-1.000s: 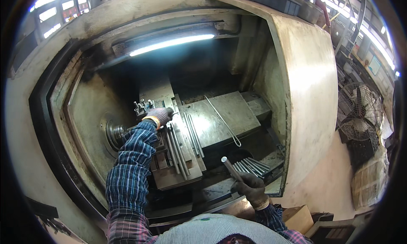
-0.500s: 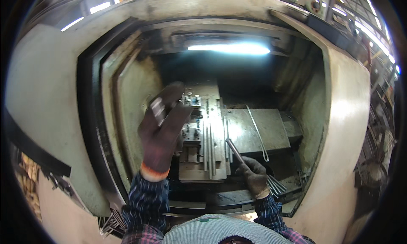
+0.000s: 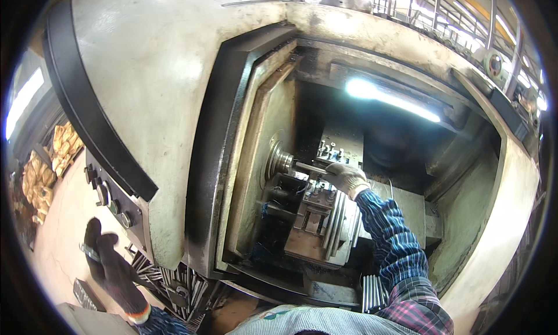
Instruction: The person operates a CNC lathe, loading metal rods into the chuck, securing them, and starting the machine. They then remove the processed rods and place them into a bin. The person repeats this cycle multiple times.
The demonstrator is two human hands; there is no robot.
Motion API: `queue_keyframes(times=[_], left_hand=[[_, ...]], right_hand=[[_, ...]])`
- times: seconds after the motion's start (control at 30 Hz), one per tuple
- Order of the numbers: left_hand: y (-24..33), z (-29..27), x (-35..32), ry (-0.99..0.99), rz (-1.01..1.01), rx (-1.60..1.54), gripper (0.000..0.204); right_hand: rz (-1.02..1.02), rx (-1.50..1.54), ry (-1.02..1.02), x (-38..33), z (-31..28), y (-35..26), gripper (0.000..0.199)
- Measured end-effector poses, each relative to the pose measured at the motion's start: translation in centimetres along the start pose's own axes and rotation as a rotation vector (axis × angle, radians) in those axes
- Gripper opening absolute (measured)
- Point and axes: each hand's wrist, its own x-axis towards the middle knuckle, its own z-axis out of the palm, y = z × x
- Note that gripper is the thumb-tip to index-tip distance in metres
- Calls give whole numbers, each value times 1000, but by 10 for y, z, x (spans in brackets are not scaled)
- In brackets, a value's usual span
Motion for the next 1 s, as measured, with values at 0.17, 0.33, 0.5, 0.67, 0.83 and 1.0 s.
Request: queue_keyframes(times=[0.17,0.33,0.5,0.67,0.83,1.0], left_hand=[[-90,-7,43,-106,177,14,42],[-83,32,26,-29,238,156,42],[-70,34,24,27,50,28,40],[-77,32,19,71,128,106,38],[-79,35,16,104,148,57,38],[-79,36,18,103,157,84,36]], right_hand=[[-7,-158,-224,43,0,-43,43],[-63,56,-118,47,32,8,45],[-17,151,-228,81,64,-5,39],[-370,-139,-213,93,52,-3,45],[14,-676,-568,57,-15,-17,43],[-44,-532,-500,70,20,33,41]])
